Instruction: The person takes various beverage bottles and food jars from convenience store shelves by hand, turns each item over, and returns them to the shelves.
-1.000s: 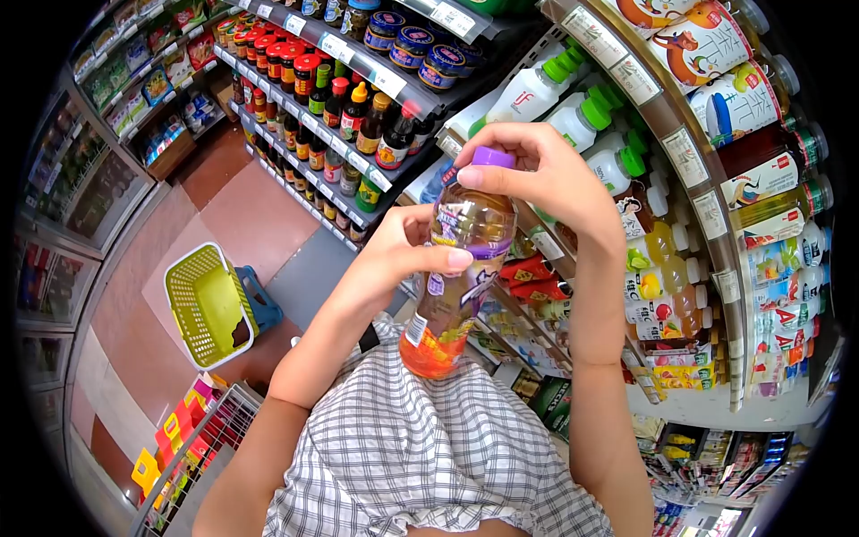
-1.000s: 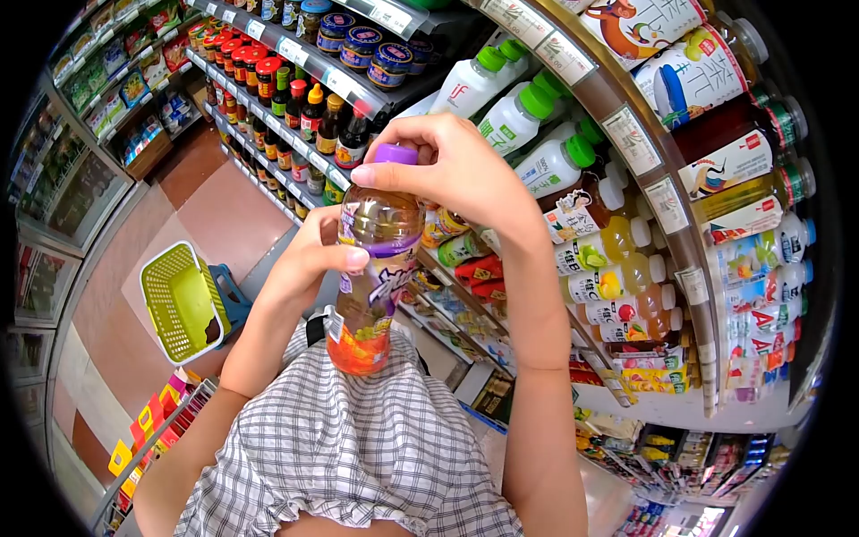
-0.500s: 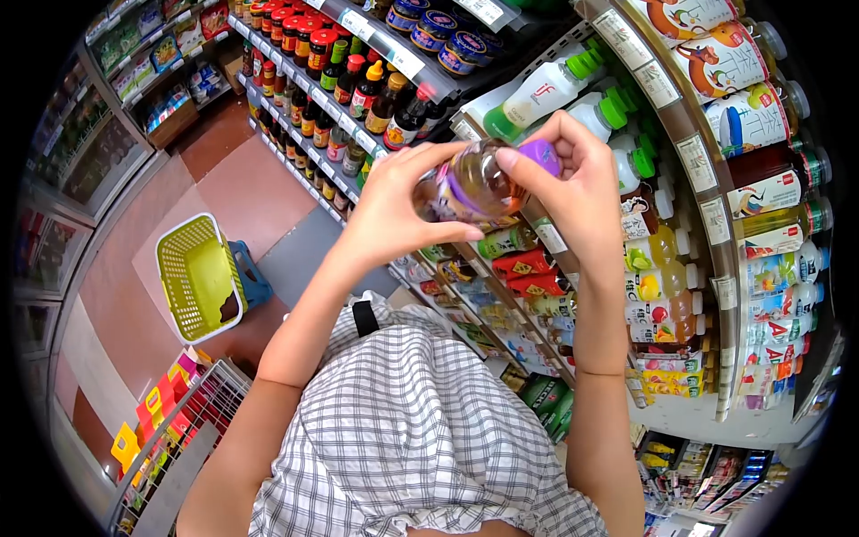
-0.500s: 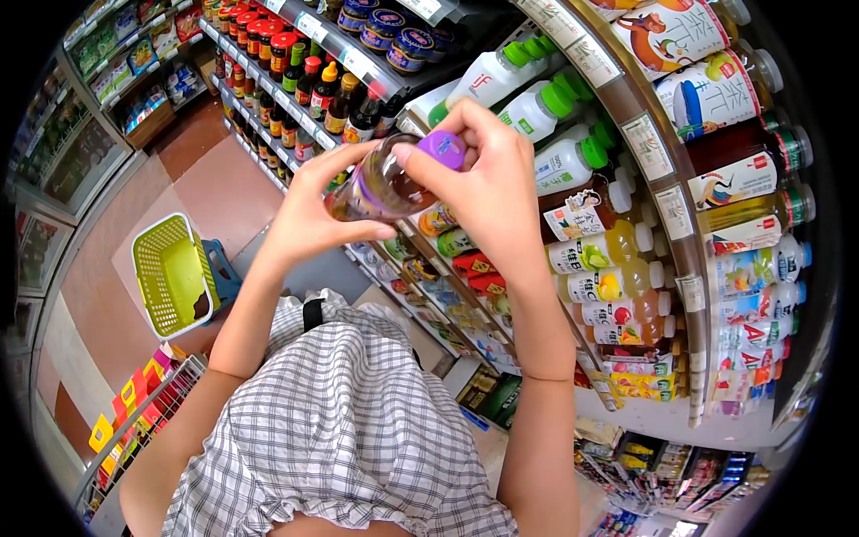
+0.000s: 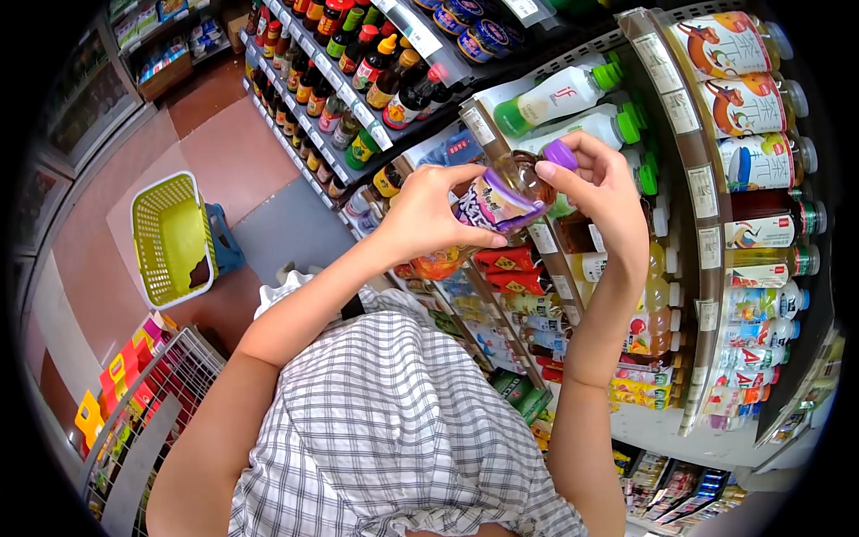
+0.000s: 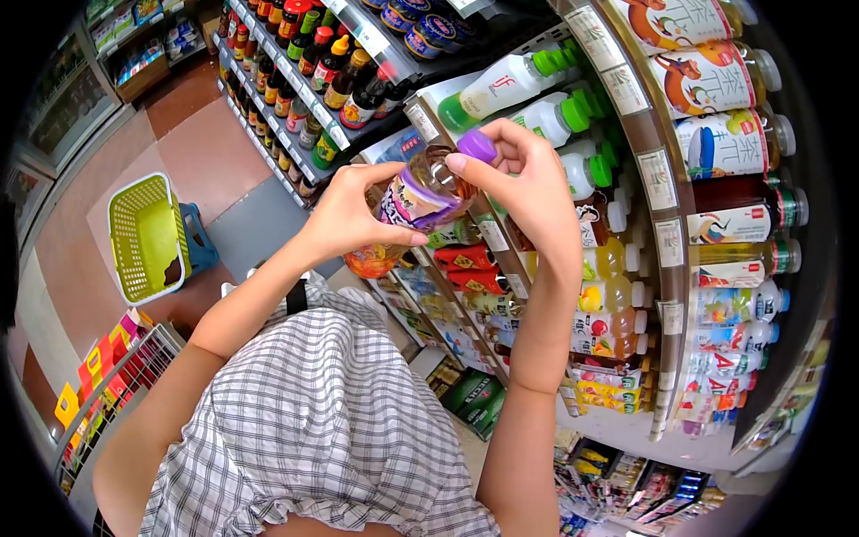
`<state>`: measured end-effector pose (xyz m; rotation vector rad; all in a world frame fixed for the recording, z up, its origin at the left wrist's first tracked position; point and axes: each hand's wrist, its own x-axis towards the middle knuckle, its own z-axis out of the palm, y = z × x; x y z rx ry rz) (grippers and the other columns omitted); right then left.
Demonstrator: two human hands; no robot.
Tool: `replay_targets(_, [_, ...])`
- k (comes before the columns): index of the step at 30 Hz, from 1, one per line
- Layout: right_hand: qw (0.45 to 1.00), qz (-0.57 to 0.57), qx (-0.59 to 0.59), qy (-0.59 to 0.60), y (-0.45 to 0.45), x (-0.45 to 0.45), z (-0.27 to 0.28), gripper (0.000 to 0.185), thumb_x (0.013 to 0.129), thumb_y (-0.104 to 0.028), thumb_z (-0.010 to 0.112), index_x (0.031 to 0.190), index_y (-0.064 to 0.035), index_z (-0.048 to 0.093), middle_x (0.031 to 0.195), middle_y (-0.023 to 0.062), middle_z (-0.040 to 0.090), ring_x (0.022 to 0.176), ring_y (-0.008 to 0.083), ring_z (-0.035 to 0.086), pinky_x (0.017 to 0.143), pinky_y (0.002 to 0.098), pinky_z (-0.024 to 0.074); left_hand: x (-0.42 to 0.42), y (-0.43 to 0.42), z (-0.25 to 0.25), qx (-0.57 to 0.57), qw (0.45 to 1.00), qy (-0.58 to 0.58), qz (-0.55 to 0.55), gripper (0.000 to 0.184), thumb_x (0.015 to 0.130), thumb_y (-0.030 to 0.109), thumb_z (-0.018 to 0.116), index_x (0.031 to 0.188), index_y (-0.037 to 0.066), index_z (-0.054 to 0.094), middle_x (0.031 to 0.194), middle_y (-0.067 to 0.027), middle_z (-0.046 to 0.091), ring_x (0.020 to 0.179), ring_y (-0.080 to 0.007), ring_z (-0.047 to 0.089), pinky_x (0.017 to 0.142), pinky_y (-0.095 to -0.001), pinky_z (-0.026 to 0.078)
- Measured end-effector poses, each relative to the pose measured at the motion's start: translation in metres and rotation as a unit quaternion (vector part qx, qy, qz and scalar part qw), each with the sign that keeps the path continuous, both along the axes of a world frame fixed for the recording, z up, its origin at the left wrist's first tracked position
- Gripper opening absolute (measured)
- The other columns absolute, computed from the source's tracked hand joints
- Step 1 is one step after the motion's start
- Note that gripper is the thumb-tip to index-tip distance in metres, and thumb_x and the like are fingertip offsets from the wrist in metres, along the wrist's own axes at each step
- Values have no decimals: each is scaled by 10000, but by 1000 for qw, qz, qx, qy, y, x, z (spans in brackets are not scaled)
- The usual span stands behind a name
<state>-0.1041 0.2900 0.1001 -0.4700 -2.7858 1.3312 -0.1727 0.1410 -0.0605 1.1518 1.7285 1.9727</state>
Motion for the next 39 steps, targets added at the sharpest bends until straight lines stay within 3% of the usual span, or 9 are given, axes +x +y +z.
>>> replay_targets(7, [999, -20, 10, -43, 2, 4, -14, 218, 801, -103, 768, 910, 9, 617, 743, 0, 640, 641, 26, 559, 554, 185, 427, -11, 0, -15, -6, 997, -18, -81, 814, 587, 298, 912, 1228, -71, 572, 1044, -182, 688, 943, -216, 663, 877, -319, 498])
replay_targets(11, [991, -26, 132, 13, -2, 13, -45, 213, 774, -84, 780, 873, 15, 620, 699, -5, 628, 600, 22, 529, 526, 179, 404, -7, -11, -38, -169, 986, -7, -1, 908, 719, 410, 817, 1397, -39, 413, 1367, -228, 478, 1270, -325, 453, 1025, -395, 381])
replay_targets(13, [988, -43, 143, 28, -1, 16, -56, 215, 772, -82, 780, 875, 19, 619, 688, 0, 627, 597, 28, 520, 523, 187, 403, -7, -13, -51, -152, 964, -213, -51, 902, 826, 446, 708, 1485, 6, 277, 1508, -204, 321, 1391, -334, 303, 1094, -445, 291])
replay_targets(19, [981, -99, 163, 45, 15, 26, -94, 217, 766, -84, 784, 855, 30, 622, 636, -5, 589, 552, 38, 472, 509, 201, 388, 17, 9, -88, 27, 709, -683, -173, 680, 962, 368, 516, 1501, 46, 255, 1585, -166, 169, 1455, -341, 166, 1159, -473, 201])
replay_targets(24, [970, -101, 214, 54, 13, 39, -122, 243, 748, -108, 800, 886, 10, 638, 628, 26, 599, 549, 54, 491, 508, 225, 411, 21, 27, -106, 88, 617, -758, -194, 483, 1013, 277, 415, 1405, 5, 335, 1569, -161, 210, 1371, -286, 361, 1107, -411, 325])
replay_targets(27, [966, -108, 235, 10, 12, 44, -129, 245, 748, -102, 798, 906, 0, 642, 637, 41, 614, 546, 68, 523, 517, 228, 431, 26, 39, -134, 141, 596, -753, -241, 681, 1005, 273, 425, 1523, 11, 70, 1606, -177, 8, 1465, -319, 168, 1194, -453, 139])
replay_targets(30, [966, -99, 238, 20, 16, 46, -137, 249, 750, -81, 791, 932, -3, 639, 673, 57, 632, 548, 98, 562, 530, 247, 467, 30, 51, -145, 151, 607, -739, -249, 674, 1004, 278, 421, 1522, 11, 83, 1608, -160, 53, 1453, -309, 212, 1188, -447, 163])
replay_targets(33, [962, -81, 259, 24, 15, 46, -143, 262, 741, -68, 791, 941, -1, 635, 721, 78, 638, 573, 121, 587, 531, 263, 484, 29, 57, -142, 153, 596, -761, -204, 441, 1011, 274, 411, 1355, 0, 380, 1478, -138, 372, 1285, -270, 455, 1063, -408, 380])
replay_targets(39, [957, -47, 285, 26, 14, 43, -166, 277, 736, -35, 766, 972, 1, 627, 927, 125, 638, 683, 231, 639, 534, 305, 539, 25, 89, -183, 169, 564, -786, -190, 478, 1017, 314, 384, 1354, -25, 371, 1432, -150, 417, 1249, -279, 480, 1062, -411, 386])
